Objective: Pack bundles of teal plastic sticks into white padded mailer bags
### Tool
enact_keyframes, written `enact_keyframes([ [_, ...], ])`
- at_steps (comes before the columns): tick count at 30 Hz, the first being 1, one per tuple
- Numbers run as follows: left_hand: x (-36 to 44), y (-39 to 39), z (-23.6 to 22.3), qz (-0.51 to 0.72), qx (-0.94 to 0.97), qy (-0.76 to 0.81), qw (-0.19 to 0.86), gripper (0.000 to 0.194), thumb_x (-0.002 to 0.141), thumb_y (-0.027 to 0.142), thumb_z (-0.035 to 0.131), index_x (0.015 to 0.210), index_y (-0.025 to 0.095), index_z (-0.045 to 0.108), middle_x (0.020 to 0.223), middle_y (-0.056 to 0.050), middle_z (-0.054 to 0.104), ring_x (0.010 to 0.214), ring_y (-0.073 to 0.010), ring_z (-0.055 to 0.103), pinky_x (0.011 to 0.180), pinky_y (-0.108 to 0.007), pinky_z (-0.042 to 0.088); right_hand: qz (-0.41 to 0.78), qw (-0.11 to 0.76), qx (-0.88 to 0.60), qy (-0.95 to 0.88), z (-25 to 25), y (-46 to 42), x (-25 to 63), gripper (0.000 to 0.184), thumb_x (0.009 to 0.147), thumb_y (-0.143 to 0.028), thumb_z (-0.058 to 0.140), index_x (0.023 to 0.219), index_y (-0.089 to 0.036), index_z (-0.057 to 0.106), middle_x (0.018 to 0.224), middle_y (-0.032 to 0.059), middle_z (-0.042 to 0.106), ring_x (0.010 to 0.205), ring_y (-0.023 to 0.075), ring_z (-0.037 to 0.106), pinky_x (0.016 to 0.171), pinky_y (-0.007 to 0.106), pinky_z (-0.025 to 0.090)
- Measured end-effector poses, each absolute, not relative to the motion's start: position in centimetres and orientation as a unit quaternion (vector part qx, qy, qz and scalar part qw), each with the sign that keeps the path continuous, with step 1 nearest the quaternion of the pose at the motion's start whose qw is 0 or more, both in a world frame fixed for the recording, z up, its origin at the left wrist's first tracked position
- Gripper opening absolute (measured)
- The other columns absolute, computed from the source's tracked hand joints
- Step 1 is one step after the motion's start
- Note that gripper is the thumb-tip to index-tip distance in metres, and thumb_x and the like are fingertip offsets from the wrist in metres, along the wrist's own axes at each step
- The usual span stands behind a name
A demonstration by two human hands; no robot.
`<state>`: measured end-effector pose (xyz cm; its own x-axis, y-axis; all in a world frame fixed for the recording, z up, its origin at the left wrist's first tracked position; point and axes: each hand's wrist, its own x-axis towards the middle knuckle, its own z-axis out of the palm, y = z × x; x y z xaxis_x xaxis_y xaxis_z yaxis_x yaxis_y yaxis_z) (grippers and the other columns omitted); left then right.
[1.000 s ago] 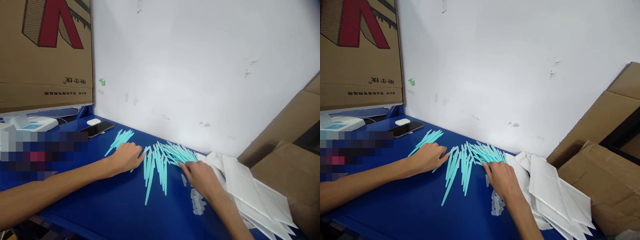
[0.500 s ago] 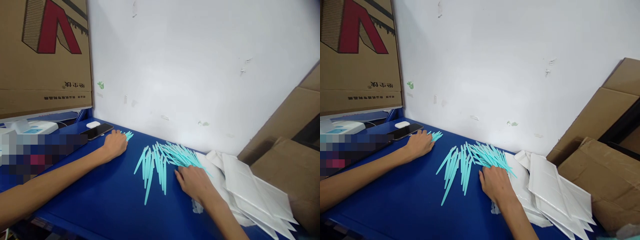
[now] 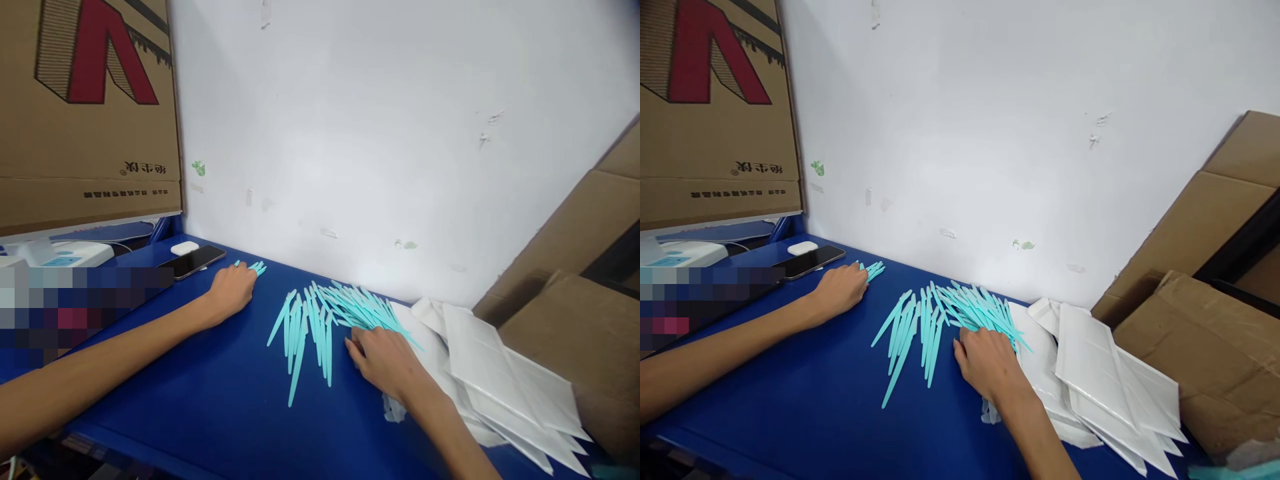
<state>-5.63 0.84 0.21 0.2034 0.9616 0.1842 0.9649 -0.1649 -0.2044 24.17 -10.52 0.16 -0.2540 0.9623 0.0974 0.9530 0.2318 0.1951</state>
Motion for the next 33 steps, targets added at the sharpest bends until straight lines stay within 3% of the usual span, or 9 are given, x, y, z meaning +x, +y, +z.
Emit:
enact_keyframes([
  [6,-5.9,0.7,0.2,0.000,-0.766,-0.628,0.136,0.027,0.092,0.019,0.043,0.099,0.008,0.067,0.104,-0.022,0.065,0.091,-0.0327,0.067,0.070,-0.038,0.051,0.107,0.019,0.612,0.783,0.4,-10.4,24.1,0.031,0.101,-0.037,0.040,0.081,-0.021,0.057,0.065,0.0023,0.066,0.061,0.0217,0.064,0.050,0.029,0.016],
  [13,-5.8,-0.1,0.4,0.003,-0.781,-0.609,0.141,0.034,0.083,0.002,0.038,0.103,0.010,0.065,0.102,-0.020,0.066,0.090,-0.0314,0.067,0.069,-0.038,0.050,0.128,-0.047,0.591,0.795,0.7,-10.2,24.0,0.031,0.103,-0.041,0.040,0.082,-0.022,0.053,0.060,-0.0011,0.063,0.051,0.0177,0.058,0.049,0.029,0.017],
  [24,-5.3,-0.8,1.5,0.000,-0.777,-0.609,0.160,0.034,0.081,-0.001,0.036,0.096,0.010,0.065,0.100,-0.019,0.064,0.086,-0.0334,0.066,0.063,-0.037,0.045,0.116,-0.095,0.573,0.806,0.4,-10.1,24.1,0.029,0.102,-0.042,0.043,0.085,-0.023,0.056,0.062,-0.0022,0.066,0.050,0.0166,0.058,0.049,0.027,0.023],
  [27,-5.0,-0.8,1.7,-0.049,-0.776,-0.604,0.174,0.034,0.082,0.000,0.036,0.099,0.009,0.063,0.097,-0.017,0.064,0.082,-0.0304,0.066,0.062,-0.036,0.044,0.103,-0.113,0.570,0.807,0.4,-10.0,24.2,0.023,0.102,-0.040,0.043,0.100,-0.026,0.061,0.073,-0.0020,0.072,0.057,0.0185,0.064,0.050,0.026,0.029],
  [30,-4.4,-0.9,1.5,-0.139,-0.805,-0.551,0.171,0.034,0.090,0.005,0.034,0.110,0.010,0.062,0.099,-0.015,0.065,0.086,-0.0280,0.064,0.072,-0.038,0.045,0.074,-0.183,0.567,0.799,0.7,-9.9,24.3,0.025,0.103,-0.036,0.042,0.117,-0.031,0.061,0.098,-0.0005,0.076,0.077,0.0196,0.071,0.058,0.026,0.040],
  [33,-3.8,-1.3,0.8,-0.239,-0.846,-0.460,0.125,0.032,0.100,0.018,0.033,0.116,0.014,0.060,0.108,-0.013,0.065,0.097,-0.0258,0.061,0.084,-0.040,0.045,0.014,-0.285,0.579,0.764,1.5,-10.0,24.5,0.028,0.101,-0.040,0.043,0.109,-0.029,0.067,0.097,-0.0001,0.077,0.070,0.0176,0.071,0.064,0.026,0.046],
])
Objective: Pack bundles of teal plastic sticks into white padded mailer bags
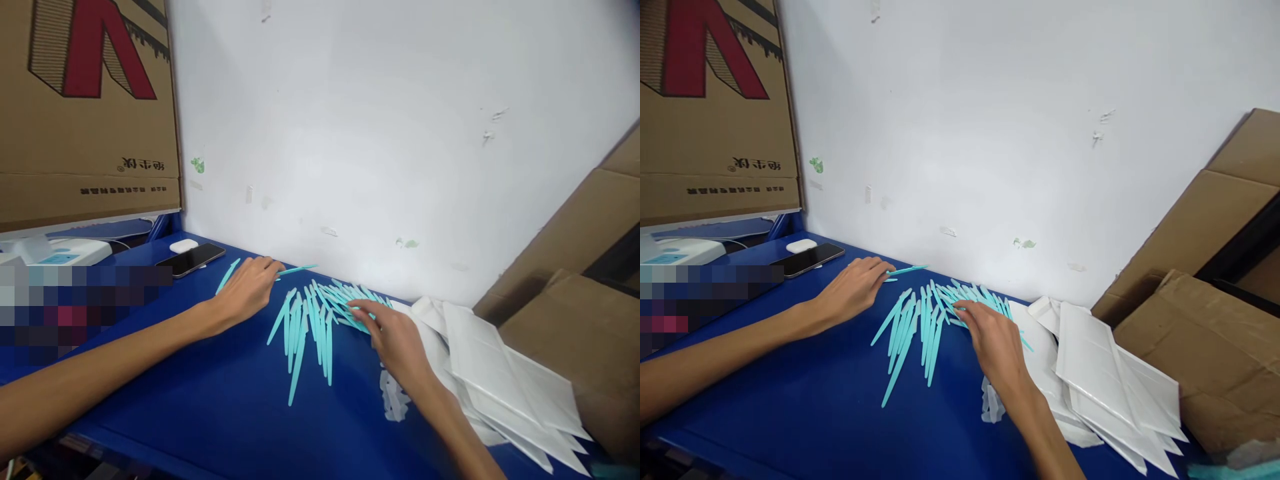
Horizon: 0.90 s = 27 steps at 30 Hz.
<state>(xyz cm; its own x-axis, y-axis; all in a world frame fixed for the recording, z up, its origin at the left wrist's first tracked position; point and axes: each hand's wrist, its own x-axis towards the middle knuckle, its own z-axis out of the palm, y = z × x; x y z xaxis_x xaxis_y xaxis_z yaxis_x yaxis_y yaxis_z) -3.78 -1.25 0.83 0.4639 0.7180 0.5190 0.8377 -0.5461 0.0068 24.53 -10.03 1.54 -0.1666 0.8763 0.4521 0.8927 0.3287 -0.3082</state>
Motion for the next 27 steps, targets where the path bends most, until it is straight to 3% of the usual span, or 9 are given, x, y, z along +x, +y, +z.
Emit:
enact_keyframes([
  [4,-2.9,-2.2,-0.1,-0.311,-0.883,-0.351,0.024,0.031,0.103,0.026,0.034,0.118,0.017,0.059,0.112,-0.009,0.063,0.102,-0.0211,0.059,0.088,-0.037,0.048,0.108,0.448,-0.587,-0.665,2.5,-10.2,24.7,0.034,0.094,-0.053,0.052,0.093,-0.023,0.068,0.085,0.0016,0.076,0.041,0.0118,0.056,0.050,0.026,0.044],
  [7,-2.5,-2.8,-0.6,-0.316,-0.900,-0.299,0.004,0.031,0.103,0.025,0.035,0.119,0.016,0.060,0.105,-0.009,0.063,0.095,-0.0191,0.059,0.082,-0.034,0.050,0.156,0.537,-0.558,-0.613,2.7,-10.1,24.6,0.038,0.088,-0.057,0.060,0.091,-0.019,0.066,0.089,0.0061,0.075,0.045,0.0123,0.057,0.043,0.024,0.038],
  [9,-2.3,-3.2,-0.8,-0.322,-0.906,-0.275,0.004,0.031,0.103,0.024,0.036,0.119,0.015,0.061,0.101,-0.009,0.063,0.089,-0.0178,0.060,0.077,-0.032,0.050,0.168,0.566,-0.548,-0.593,2.6,-10.0,24.5,0.039,0.085,-0.056,0.064,0.090,-0.018,0.066,0.078,0.0057,0.073,0.046,0.0128,0.056,0.041,0.023,0.036],
  [12,-2.2,-3.5,-0.9,-0.333,-0.908,-0.254,0.002,0.031,0.103,0.021,0.037,0.120,0.015,0.062,0.099,-0.009,0.063,0.086,-0.0162,0.060,0.073,-0.029,0.050,0.193,0.580,-0.539,-0.580,2.6,-10.0,24.1,0.038,0.082,-0.054,0.068,0.090,-0.017,0.069,0.068,0.0038,0.070,0.042,0.0112,0.051,0.039,0.022,0.035],
  [16,-2.1,-3.8,-0.8,-0.349,-0.906,-0.239,0.005,0.030,0.102,0.020,0.039,0.119,0.014,0.062,0.097,-0.008,0.063,0.086,-0.0159,0.060,0.072,-0.028,0.049,0.228,0.584,-0.516,-0.584,2.6,-10.1,23.8,0.037,0.082,-0.053,0.069,0.090,-0.016,0.069,0.089,0.0088,0.075,0.038,0.0087,0.051,0.038,0.023,0.038],
  [27,-1.9,-4.0,-0.8,-0.361,-0.902,-0.237,0.008,0.030,0.101,0.019,0.040,0.119,0.015,0.063,0.097,-0.009,0.064,0.085,-0.0160,0.060,0.071,-0.029,0.051,0.237,0.569,-0.519,-0.592,2.9,-10.4,23.7,0.038,0.084,-0.054,0.066,0.091,-0.017,0.069,0.093,0.0089,0.077,0.036,0.0088,0.052,0.037,0.024,0.039],
])
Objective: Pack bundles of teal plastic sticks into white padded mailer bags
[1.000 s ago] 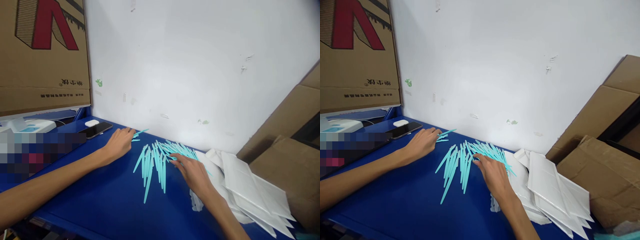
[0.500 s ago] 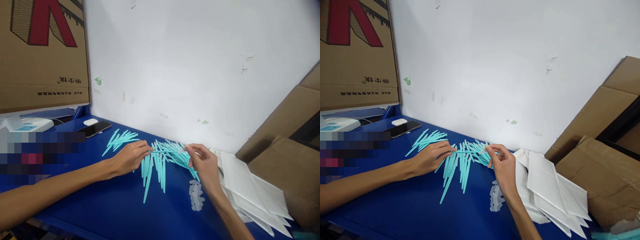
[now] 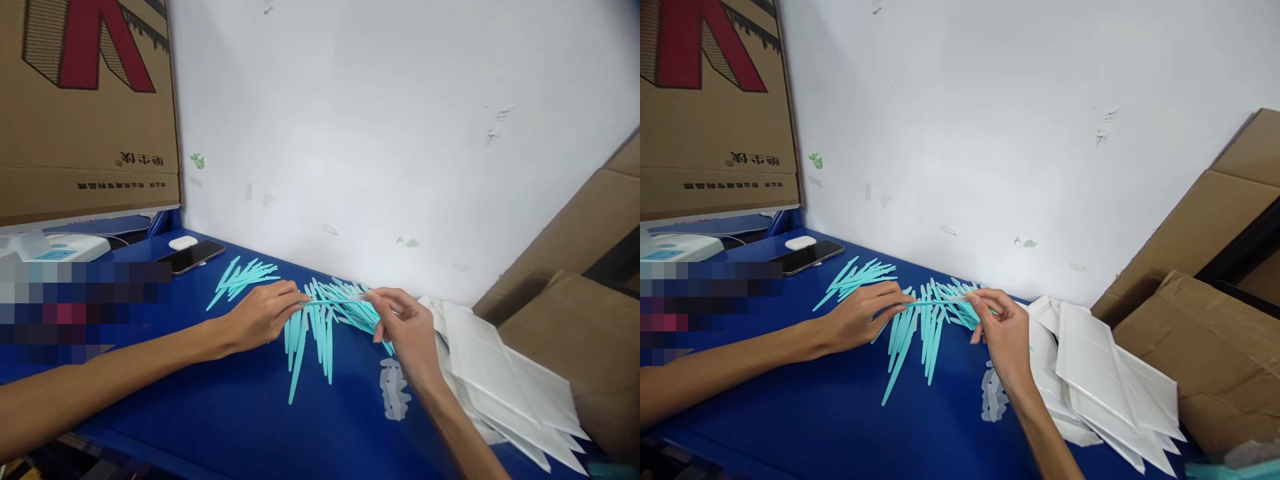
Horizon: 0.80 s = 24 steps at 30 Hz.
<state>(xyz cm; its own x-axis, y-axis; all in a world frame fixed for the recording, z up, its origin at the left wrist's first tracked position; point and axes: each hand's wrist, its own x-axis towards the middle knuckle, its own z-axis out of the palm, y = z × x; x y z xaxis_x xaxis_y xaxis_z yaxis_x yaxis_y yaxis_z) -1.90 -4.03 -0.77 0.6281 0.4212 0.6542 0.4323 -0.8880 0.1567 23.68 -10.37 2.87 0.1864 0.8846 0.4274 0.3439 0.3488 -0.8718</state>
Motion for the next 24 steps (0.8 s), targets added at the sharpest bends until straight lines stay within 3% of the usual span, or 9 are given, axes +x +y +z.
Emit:
enact_keyframes([
  [13,-2.1,-4.1,-1.2,-0.371,-0.910,-0.184,0.031,0.031,0.098,0.013,0.044,0.125,0.014,0.060,0.092,-0.008,0.063,0.079,-0.0151,0.055,0.066,-0.028,0.046,0.280,0.526,-0.505,-0.625,2.1,-10.3,22.9,0.033,0.083,-0.050,0.068,0.086,-0.017,0.070,0.075,0.0047,0.074,0.037,0.0116,0.056,0.038,0.024,0.035],
  [24,-2.0,-4.4,-1.3,-0.365,-0.914,-0.173,0.031,0.031,0.097,0.009,0.042,0.122,0.013,0.060,0.087,-0.007,0.061,0.075,-0.0150,0.052,0.063,-0.027,0.042,0.302,0.503,-0.508,-0.630,1.4,-10.4,22.7,0.026,0.083,-0.042,0.071,0.085,-0.017,0.074,0.059,0.0002,0.068,0.038,0.0095,0.050,0.046,0.025,0.037],
])
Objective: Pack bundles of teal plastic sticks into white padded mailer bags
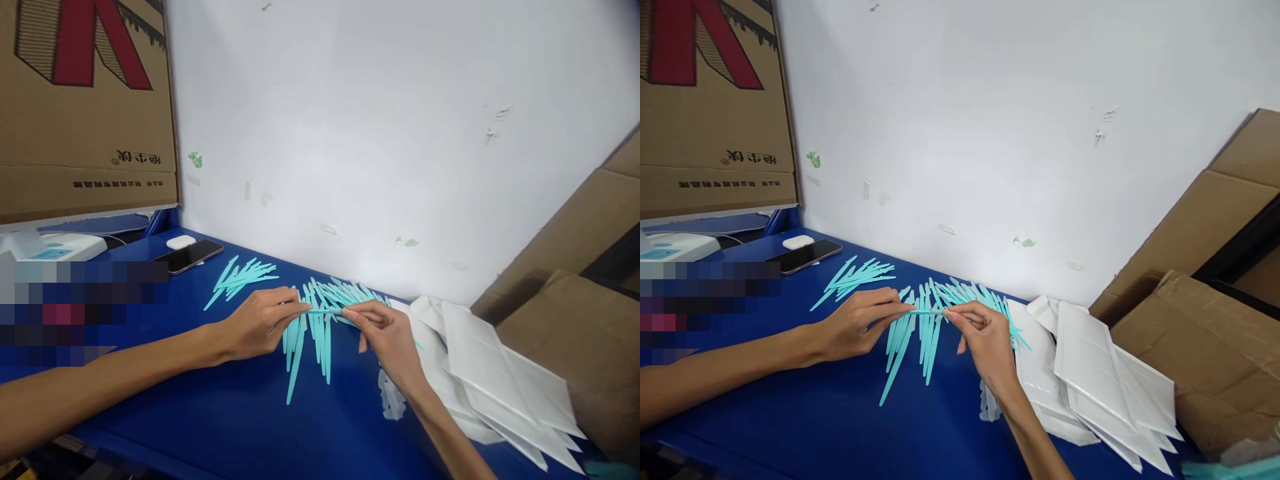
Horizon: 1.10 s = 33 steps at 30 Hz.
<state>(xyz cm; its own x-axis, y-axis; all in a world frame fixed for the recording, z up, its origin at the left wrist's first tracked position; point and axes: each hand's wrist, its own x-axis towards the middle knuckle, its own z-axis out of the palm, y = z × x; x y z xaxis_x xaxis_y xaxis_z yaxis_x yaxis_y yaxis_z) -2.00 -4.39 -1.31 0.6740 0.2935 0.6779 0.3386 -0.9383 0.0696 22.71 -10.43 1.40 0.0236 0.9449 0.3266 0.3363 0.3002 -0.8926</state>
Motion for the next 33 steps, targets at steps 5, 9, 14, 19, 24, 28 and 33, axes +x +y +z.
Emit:
enact_keyframes([
  [5,-1.9,-4.9,-1.3,-0.325,-0.920,-0.221,0.006,0.025,0.098,0.018,0.045,0.113,0.015,0.064,0.087,-0.006,0.065,0.071,-0.0140,0.055,0.060,-0.026,0.039,0.295,0.484,-0.513,-0.645,0.9,-10.2,22.7,0.026,0.084,-0.045,0.070,0.084,-0.019,0.074,0.067,0.0016,0.072,0.039,0.0110,0.052,0.050,0.027,0.043],
  [9,-1.7,-5.5,-0.9,-0.276,-0.921,-0.276,-0.002,0.021,0.097,0.029,0.048,0.099,0.018,0.066,0.080,-0.001,0.068,0.058,-0.0110,0.053,0.054,-0.025,0.033,0.263,0.440,-0.526,-0.679,0.7,-9.9,22.9,0.026,0.087,-0.047,0.066,0.088,-0.022,0.074,0.077,0.0010,0.074,0.042,0.0124,0.056,0.050,0.027,0.045],
  [14,-1.9,-5.0,0.1,-0.233,-0.893,-0.380,0.065,0.021,0.093,0.030,0.049,0.079,0.018,0.060,0.069,-0.001,0.065,0.052,-0.0129,0.051,0.050,-0.027,0.024,0.169,0.390,-0.553,-0.717,1.0,-9.9,23.4,0.025,0.094,-0.045,0.056,0.109,-0.030,0.069,0.091,-0.0030,0.075,0.046,0.0112,0.061,0.057,0.026,0.047],
  [19,-2.8,-3.5,0.4,-0.141,-0.843,-0.501,0.137,0.026,0.092,0.027,0.045,0.071,0.017,0.059,0.065,-0.007,0.065,0.054,-0.0210,0.058,0.050,-0.029,0.023,0.129,0.358,-0.562,-0.735,0.9,-10.0,23.5,0.025,0.097,-0.043,0.050,0.105,-0.029,0.069,0.087,-0.0031,0.074,0.046,0.0119,0.059,0.058,0.027,0.046],
  [24,-3.0,-2.8,0.3,-0.105,-0.839,-0.520,0.125,0.041,0.099,0.031,0.034,0.074,0.016,0.063,0.073,-0.010,0.068,0.063,-0.0246,0.063,0.055,-0.031,0.036,0.080,0.276,-0.554,-0.781,0.2,-9.9,23.4,0.027,0.098,-0.039,0.046,0.106,-0.030,0.070,0.079,-0.0025,0.075,0.053,0.0156,0.061,0.061,0.029,0.044],
  [28,-3.6,-2.2,0.7,-0.093,-0.809,-0.557,0.163,0.032,0.097,0.026,0.040,0.090,0.012,0.068,0.093,-0.015,0.069,0.089,-0.0302,0.064,0.062,-0.033,0.044,0.041,0.211,-0.563,-0.798,0.8,-9.7,24.1,0.029,0.099,-0.038,0.043,0.111,-0.031,0.069,0.080,-0.0016,0.075,0.063,0.0188,0.065,0.063,0.030,0.042],
  [33,-4.3,-1.2,0.3,-0.039,-0.786,-0.593,0.170,0.025,0.093,0.021,0.049,0.097,0.008,0.069,0.106,-0.021,0.064,0.101,-0.0344,0.059,0.066,-0.035,0.049,0.110,0.147,-0.587,-0.788,2.9,-9.9,26.6,0.029,0.097,-0.046,0.048,0.112,-0.031,0.068,0.076,-0.0024,0.073,0.061,0.0177,0.065,0.063,0.030,0.044],
])
